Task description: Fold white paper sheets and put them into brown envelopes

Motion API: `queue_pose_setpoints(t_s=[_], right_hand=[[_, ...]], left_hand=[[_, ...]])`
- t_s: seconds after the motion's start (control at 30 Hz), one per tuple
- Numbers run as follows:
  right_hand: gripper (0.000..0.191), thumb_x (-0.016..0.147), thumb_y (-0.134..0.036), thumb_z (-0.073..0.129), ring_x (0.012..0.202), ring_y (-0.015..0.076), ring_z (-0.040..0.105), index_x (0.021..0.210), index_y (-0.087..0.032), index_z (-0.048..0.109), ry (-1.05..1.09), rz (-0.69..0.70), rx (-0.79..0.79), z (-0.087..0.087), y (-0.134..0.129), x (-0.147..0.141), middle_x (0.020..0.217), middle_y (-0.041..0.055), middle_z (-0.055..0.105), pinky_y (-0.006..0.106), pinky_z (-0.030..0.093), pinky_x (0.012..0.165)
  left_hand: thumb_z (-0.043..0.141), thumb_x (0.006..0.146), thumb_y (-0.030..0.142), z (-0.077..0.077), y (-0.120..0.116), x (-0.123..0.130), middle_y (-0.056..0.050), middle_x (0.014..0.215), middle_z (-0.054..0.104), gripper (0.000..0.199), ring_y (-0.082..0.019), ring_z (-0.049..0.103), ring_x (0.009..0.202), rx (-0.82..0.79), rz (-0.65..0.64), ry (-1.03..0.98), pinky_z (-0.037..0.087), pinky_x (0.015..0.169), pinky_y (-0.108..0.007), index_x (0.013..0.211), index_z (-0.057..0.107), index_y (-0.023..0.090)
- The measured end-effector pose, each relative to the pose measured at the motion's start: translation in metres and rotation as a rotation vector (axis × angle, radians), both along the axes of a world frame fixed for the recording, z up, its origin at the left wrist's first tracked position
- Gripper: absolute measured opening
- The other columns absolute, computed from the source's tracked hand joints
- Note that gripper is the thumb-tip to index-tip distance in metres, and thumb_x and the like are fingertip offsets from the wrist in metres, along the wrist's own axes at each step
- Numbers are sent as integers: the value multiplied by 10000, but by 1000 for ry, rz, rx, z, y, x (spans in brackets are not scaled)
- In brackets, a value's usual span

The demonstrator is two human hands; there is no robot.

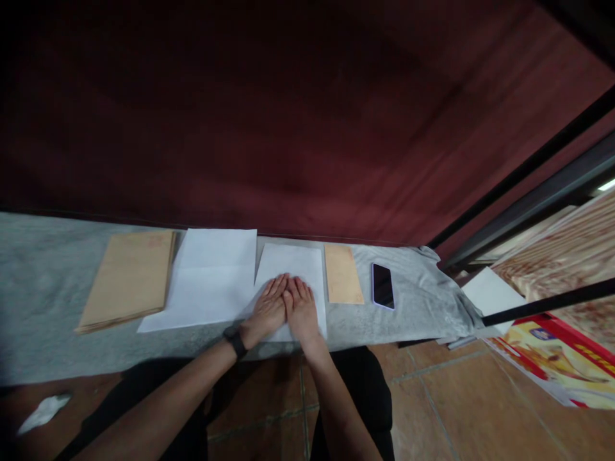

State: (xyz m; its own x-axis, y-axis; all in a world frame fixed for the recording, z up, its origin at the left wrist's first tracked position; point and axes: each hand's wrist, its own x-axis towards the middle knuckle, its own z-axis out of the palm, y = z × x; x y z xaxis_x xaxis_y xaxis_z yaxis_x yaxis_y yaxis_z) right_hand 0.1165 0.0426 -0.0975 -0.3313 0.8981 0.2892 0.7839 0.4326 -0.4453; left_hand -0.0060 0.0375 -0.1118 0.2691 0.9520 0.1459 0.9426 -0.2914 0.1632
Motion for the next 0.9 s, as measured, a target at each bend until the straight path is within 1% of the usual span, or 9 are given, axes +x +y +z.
queue_pose_setpoints(t_s=[0.13, 0.27, 0.33, 0.4, 0.47, 0.57, 0.67, 0.77, 0.9], right_hand=[[509, 1089, -357, 264, 1490, 219, 375, 1530, -175, 441, -138, -16, 48, -9, 5, 0, 1572, 109, 458, 472, 302, 1226], [502, 1087, -364, 287, 1492, 238, 374, 1521, -176, 457, -195, 13, 48, -12, 6, 6, 1593, 112, 419, 472, 303, 1225], [500, 1090, -359, 279, 1489, 240, 380, 1514, -173, 468, -204, 16, 31, -11, 6, 8, 1596, 107, 413, 471, 303, 1227], [497, 1091, -353, 273, 1486, 235, 384, 1509, -176, 475, -204, 22, 22, -11, 7, 10, 1590, 106, 425, 471, 309, 1225], [493, 1090, -352, 282, 1488, 233, 383, 1508, -180, 477, -205, 34, 23, -10, 8, 11, 1584, 110, 434, 474, 317, 1221], [488, 1086, -352, 303, 1488, 237, 382, 1508, -179, 477, -212, 42, 21, -9, 10, 12, 1583, 114, 436, 472, 321, 1219], [484, 1079, -347, 335, 1486, 241, 385, 1508, -172, 478, -229, 32, -1, -6, 10, 11, 1588, 111, 431, 461, 319, 1223], [487, 1077, -327, 334, 1485, 229, 386, 1517, -161, 459, -231, 44, -9, -3, 7, 6, 1591, 106, 429, 448, 313, 1229], [495, 1045, -247, 367, 1484, 226, 385, 1519, -130, 450, -263, 124, 10, -4, 4, 1, 1576, 112, 451, 439, 287, 1242]], left_hand=[[342, 982, 235, 15, 10, -18, -159, 1609, 391, 563, -304, 309, 1517, 16, 144, 6, 201, 1244, -512, 1520, 433, 98], [330, 979, 217, 34, 18, -40, -200, 1521, 503, 534, -327, 472, 1404, 49, 275, 5, 288, 1189, -535, 1465, 501, 77], [332, 967, 180, 41, 21, -49, -220, 1441, 575, 506, -316, 549, 1322, 54, 261, 24, 314, 1166, -522, 1402, 558, 55], [338, 948, 138, 45, 21, -55, -215, 1358, 632, 479, -300, 585, 1267, 50, 228, 48, 331, 1149, -501, 1334, 608, 53], [341, 935, 110, 45, 20, -58, -205, 1313, 656, 467, -298, 597, 1243, 43, 220, 65, 348, 1131, -494, 1300, 627, 55], [348, 920, 82, 44, 16, -62, -207, 1309, 660, 473, -307, 598, 1247, 31, 239, 60, 362, 1125, -500, 1302, 626, 50], [346, 907, 59, 44, 12, -63, -231, 1358, 631, 499, -311, 563, 1311, 48, 229, 61, 308, 1182, -502, 1328, 611, 21], [329, 942, 106, 41, 8, -56, -233, 1459, 557, 519, -308, 504, 1385, 101, 185, 40, 244, 1234, -488, 1398, 553, 2], [299, 1008, 230, 26, 1, -33, -157, 1532, 508, 524, -252, 452, 1437, 94, 32, -86, 299, 1226, -450, 1472, 495, 88]])
